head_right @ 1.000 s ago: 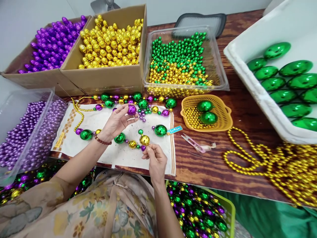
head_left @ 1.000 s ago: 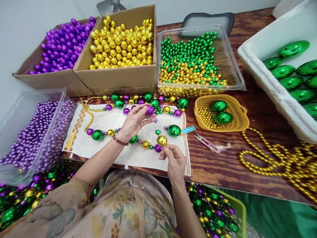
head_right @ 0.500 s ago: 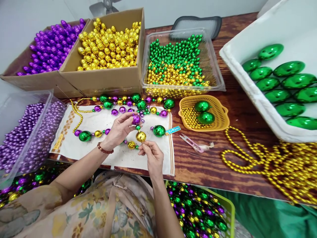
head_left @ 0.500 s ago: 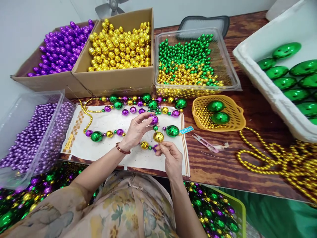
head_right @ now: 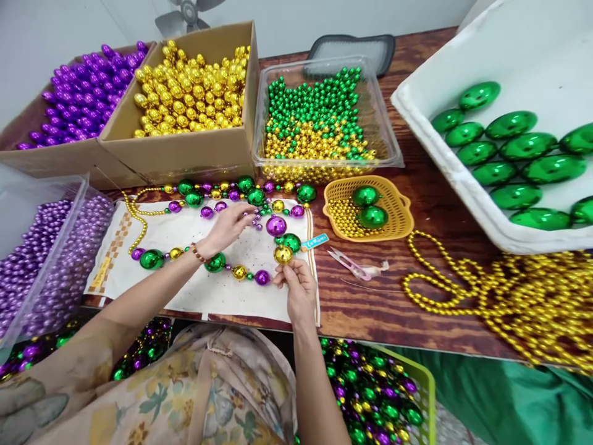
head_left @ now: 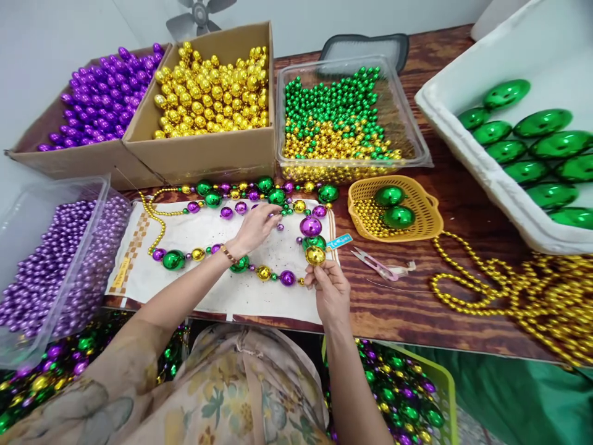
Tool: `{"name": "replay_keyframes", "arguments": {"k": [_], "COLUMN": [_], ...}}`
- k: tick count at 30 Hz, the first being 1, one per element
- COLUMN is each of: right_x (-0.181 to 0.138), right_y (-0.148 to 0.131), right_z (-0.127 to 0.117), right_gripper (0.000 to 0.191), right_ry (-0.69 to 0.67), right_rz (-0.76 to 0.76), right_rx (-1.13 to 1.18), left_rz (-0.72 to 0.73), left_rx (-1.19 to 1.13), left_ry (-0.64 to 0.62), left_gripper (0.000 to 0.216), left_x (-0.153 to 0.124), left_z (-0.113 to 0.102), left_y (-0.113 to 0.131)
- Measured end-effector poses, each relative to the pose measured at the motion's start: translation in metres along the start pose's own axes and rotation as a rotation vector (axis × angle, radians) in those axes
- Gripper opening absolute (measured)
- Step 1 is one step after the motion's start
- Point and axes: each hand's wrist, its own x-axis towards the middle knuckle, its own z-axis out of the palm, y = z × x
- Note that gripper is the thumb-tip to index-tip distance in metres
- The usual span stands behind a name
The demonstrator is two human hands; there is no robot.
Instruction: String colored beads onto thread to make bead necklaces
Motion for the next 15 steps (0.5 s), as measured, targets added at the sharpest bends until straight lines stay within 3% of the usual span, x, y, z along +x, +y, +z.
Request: {"name": "replay_keyframes", "arguments": {"k": [4, 9, 12, 15], "right_x": [0.000, -0.006, -0.007, -0.007], "right_y": [-0.004, 0.001, 0.005, 0.006], "right_z": [-0.008, -0.013, -0.014, -0.014], "right_gripper": [0.036, 0.033, 0.032, 0.031], "right_ry": [0.029, 0.031, 0.034, 0.038], "right_rz": [-0.016, -0.014, -0.019, -0.029], "right_rx": [-0.002, -0.054, -0.053, -0.041], "left_rz": [0.037, 0.034, 0.019, 0.005], "left_rx": [0.413, 0.637, 0.606, 0.326], "left_ry": [-0.123, -0.174, -0.156, -0.081], "left_gripper": [0.019, 0.024, 0.021, 0.014], "left_x": [0.030, 0.042, 0.042, 0.038], "left_z": [0.022, 0.044, 0.043, 0.033], "left_y": [-0.017, -0.022, -0.018, -0.008]}}
